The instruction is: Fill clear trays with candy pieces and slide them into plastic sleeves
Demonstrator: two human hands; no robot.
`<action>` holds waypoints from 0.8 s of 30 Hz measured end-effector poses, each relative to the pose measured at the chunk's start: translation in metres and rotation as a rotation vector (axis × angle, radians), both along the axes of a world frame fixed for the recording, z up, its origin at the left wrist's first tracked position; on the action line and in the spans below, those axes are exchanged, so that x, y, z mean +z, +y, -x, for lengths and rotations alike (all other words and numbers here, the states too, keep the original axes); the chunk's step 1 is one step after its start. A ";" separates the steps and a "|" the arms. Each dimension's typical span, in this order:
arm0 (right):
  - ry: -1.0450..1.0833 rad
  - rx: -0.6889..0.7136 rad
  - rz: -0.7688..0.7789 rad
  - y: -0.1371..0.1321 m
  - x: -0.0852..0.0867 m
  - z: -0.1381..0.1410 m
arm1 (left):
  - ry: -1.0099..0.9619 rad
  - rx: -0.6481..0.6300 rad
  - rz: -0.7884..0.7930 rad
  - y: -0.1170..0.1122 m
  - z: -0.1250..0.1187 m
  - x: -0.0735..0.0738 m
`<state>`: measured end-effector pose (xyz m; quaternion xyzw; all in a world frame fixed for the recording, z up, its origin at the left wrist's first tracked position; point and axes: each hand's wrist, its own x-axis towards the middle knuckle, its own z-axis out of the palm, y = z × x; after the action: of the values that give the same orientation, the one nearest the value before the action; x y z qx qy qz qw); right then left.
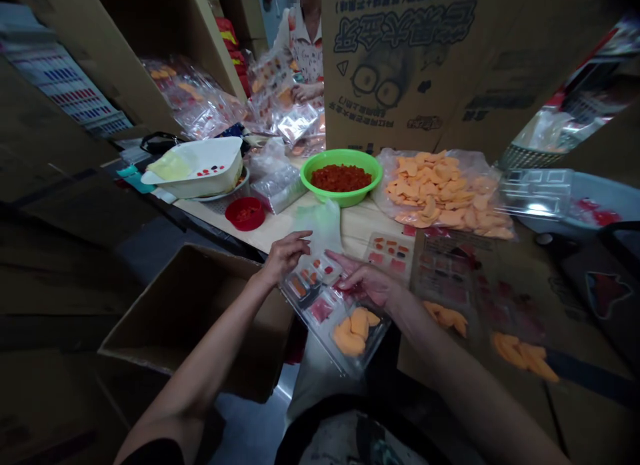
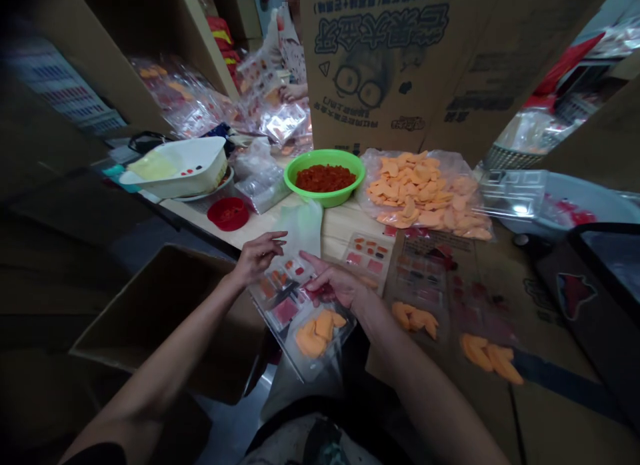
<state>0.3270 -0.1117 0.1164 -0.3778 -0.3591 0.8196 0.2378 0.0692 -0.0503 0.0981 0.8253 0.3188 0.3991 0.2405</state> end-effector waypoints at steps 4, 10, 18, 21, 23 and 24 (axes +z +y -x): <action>-0.032 -0.115 0.002 0.009 -0.003 -0.010 | 0.121 0.007 -0.237 0.006 0.012 0.007; -0.002 -0.069 -0.004 0.009 0.005 -0.012 | 0.326 0.050 -0.229 0.008 0.002 0.020; 0.002 -0.183 0.100 0.013 0.004 -0.022 | 0.235 -0.170 -0.245 -0.002 -0.002 0.035; -0.041 -0.236 0.100 0.017 0.001 -0.033 | 0.265 -0.173 -0.303 -0.003 -0.004 0.029; -0.073 -0.264 0.087 0.020 -0.001 -0.036 | 0.313 -0.197 -0.357 -0.004 -0.007 0.023; -0.098 -0.268 0.062 0.021 -0.001 -0.036 | 0.338 -0.202 -0.387 -0.004 -0.010 0.020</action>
<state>0.3629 -0.0911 0.1152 -0.4693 -0.2910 0.7717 0.3154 0.0788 -0.0542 0.1183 0.9385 0.1885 0.2831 0.0603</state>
